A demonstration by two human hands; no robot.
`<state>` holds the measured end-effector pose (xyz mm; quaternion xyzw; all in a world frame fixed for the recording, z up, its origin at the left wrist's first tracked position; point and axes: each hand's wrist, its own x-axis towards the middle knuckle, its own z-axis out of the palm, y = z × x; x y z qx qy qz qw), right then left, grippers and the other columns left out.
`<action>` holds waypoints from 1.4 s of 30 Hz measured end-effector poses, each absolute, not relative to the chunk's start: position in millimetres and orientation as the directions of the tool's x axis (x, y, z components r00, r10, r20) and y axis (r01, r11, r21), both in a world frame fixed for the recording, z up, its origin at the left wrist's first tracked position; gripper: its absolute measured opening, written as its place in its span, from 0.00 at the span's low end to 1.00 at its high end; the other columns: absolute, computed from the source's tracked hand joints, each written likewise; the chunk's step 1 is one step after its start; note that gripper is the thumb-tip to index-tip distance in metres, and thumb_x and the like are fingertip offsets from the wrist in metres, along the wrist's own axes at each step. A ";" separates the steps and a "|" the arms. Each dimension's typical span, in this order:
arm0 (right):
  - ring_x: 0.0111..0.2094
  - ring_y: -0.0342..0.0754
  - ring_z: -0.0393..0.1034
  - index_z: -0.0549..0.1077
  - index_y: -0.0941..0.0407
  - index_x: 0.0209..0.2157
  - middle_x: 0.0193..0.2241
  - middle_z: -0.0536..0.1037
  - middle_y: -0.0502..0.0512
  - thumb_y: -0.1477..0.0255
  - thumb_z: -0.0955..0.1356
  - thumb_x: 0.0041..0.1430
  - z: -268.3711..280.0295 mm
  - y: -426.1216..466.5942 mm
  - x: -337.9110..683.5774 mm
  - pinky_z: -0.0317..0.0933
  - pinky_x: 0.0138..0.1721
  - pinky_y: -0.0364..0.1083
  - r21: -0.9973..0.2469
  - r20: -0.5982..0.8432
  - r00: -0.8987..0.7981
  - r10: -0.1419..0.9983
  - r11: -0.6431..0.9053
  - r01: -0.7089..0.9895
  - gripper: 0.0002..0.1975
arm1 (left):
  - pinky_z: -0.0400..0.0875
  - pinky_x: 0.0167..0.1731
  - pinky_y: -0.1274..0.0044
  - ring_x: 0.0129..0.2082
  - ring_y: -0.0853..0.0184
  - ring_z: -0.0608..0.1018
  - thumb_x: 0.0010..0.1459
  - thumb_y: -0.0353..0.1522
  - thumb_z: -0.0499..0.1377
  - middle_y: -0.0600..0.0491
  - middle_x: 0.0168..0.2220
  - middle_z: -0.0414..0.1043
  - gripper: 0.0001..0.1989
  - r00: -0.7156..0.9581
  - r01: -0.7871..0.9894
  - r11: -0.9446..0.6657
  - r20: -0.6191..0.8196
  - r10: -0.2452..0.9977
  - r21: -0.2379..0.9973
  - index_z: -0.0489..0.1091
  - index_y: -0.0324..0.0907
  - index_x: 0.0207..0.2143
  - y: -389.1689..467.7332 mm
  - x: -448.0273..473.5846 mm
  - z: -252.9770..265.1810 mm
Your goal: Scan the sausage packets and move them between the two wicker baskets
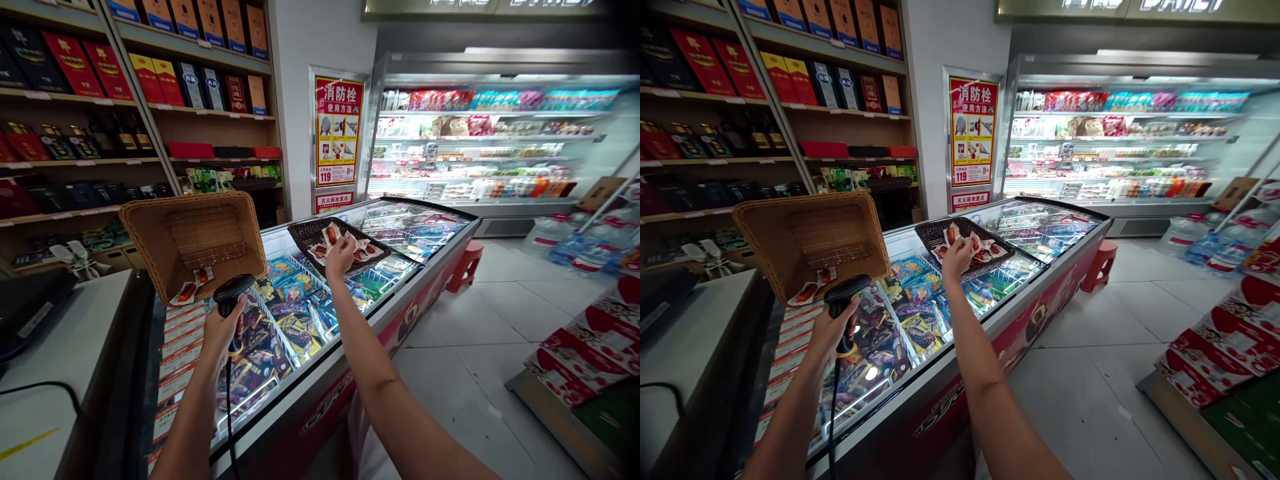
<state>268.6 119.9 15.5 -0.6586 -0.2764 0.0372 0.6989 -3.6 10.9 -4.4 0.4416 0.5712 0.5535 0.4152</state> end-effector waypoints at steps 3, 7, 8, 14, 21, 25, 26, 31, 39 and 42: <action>0.45 0.59 0.72 0.69 0.55 0.44 0.42 0.79 0.65 0.69 0.57 0.71 31.5 137.8 311.6 0.59 0.47 0.52 -0.932 0.326 0.867 0.376 -0.026 0.362 0.11 | 0.58 0.13 0.80 0.13 0.73 0.64 0.38 0.49 0.74 0.62 0.17 0.63 0.28 -0.287 0.020 -0.006 0.011 0.958 1.000 0.63 0.44 0.29 10.8 -4.7 -2.0; 0.54 0.64 0.66 0.73 0.58 0.40 0.40 0.79 0.66 0.73 0.64 0.63 27.4 147.7 342.7 0.55 0.57 0.60 -0.850 0.395 0.766 0.506 -0.114 0.514 0.07 | 0.57 0.12 0.80 0.13 0.73 0.64 0.37 0.47 0.74 0.61 0.16 0.64 0.27 -0.298 0.002 -0.008 0.008 0.955 1.000 0.63 0.44 0.28 10.7 -7.6 0.3; 0.55 0.65 0.64 0.74 0.58 0.39 0.41 0.79 0.67 0.74 0.65 0.62 24.2 146.7 343.8 0.54 0.57 0.62 -0.817 0.437 0.736 0.518 -0.113 0.565 0.06 | 0.57 0.13 0.80 0.13 0.73 0.64 0.37 0.47 0.74 0.61 0.16 0.64 0.26 -0.310 -0.003 -0.010 0.009 0.951 1.000 0.64 0.44 0.28 11.1 -9.0 0.4; 0.58 0.62 0.59 0.77 0.58 0.47 0.54 0.75 0.67 0.75 0.61 0.68 17.7 140.8 271.8 0.51 0.59 0.61 -0.589 0.731 0.514 0.449 0.034 0.807 0.14 | 0.59 0.14 0.79 0.14 0.72 0.65 0.46 0.46 0.70 0.61 0.18 0.63 0.21 -0.647 -0.158 -0.066 -0.053 0.761 0.985 0.65 0.43 0.30 20.2 -32.5 -2.6; 0.53 0.57 0.66 0.80 0.57 0.44 0.50 0.77 0.63 0.71 0.64 0.69 -5.4 143.9 48.5 0.56 0.55 0.54 -0.482 0.504 -0.059 0.862 0.337 0.809 0.13 | 0.64 0.15 0.78 0.16 0.72 0.67 0.57 0.42 0.62 0.61 0.22 0.62 0.13 -0.924 -0.193 -0.263 -0.085 0.374 0.945 0.65 0.44 0.36 25.1 -72.2 -7.9; 0.58 0.64 0.64 0.82 0.58 0.42 0.52 0.77 0.70 0.55 0.66 0.68 -22.9 142.9 -46.0 0.55 0.56 0.56 -0.536 0.206 -0.095 0.974 0.194 0.822 0.21 | 0.65 0.15 0.77 0.15 0.70 0.67 0.57 0.43 0.63 0.60 0.22 0.64 0.14 -0.932 -0.172 -0.272 -0.067 0.355 0.947 0.67 0.44 0.36 25.1 -77.2 -14.5; 0.59 0.64 0.64 0.82 0.57 0.43 0.52 0.77 0.69 0.55 0.67 0.67 -24.8 142.7 -59.4 0.55 0.57 0.56 -0.559 0.163 -0.065 0.985 0.147 0.816 0.21 | 0.65 0.15 0.76 0.15 0.70 0.68 0.57 0.44 0.63 0.60 0.22 0.64 0.15 -0.931 -0.162 -0.272 -0.056 0.359 0.949 0.68 0.44 0.37 25.9 -77.2 -16.6; 0.59 0.61 0.65 0.82 0.57 0.46 0.55 0.77 0.66 0.66 0.68 0.65 -24.7 138.8 -71.9 0.54 0.56 0.54 -0.637 0.078 0.073 0.994 -0.006 0.771 0.14 | 0.66 0.17 0.76 0.16 0.69 0.70 0.57 0.47 0.64 0.59 0.22 0.66 0.19 -0.923 -0.076 -0.258 0.030 0.384 0.963 0.70 0.42 0.40 28.4 -70.9 -19.4; 0.61 0.65 0.61 0.82 0.59 0.47 0.57 0.75 0.70 0.58 0.69 0.64 -21.5 119.3 -60.4 0.51 0.60 0.58 -0.637 0.103 0.007 0.995 0.060 0.768 0.20 | 0.67 0.18 0.76 0.16 0.69 0.69 0.57 0.46 0.63 0.60 0.23 0.67 0.19 -0.909 -0.094 -0.267 0.027 0.417 0.959 0.71 0.42 0.41 20.1 -61.4 -6.2; 0.61 0.65 0.61 0.80 0.57 0.50 0.58 0.74 0.70 0.66 0.67 0.65 -19.4 112.8 -72.1 0.53 0.58 0.60 -0.677 0.088 0.017 0.996 0.047 0.734 0.17 | 0.71 0.21 0.74 0.20 0.65 0.74 0.60 0.48 0.60 0.57 0.25 0.70 0.20 -0.904 0.023 -0.191 0.102 0.415 0.981 0.71 0.41 0.44 20.0 -68.9 -12.3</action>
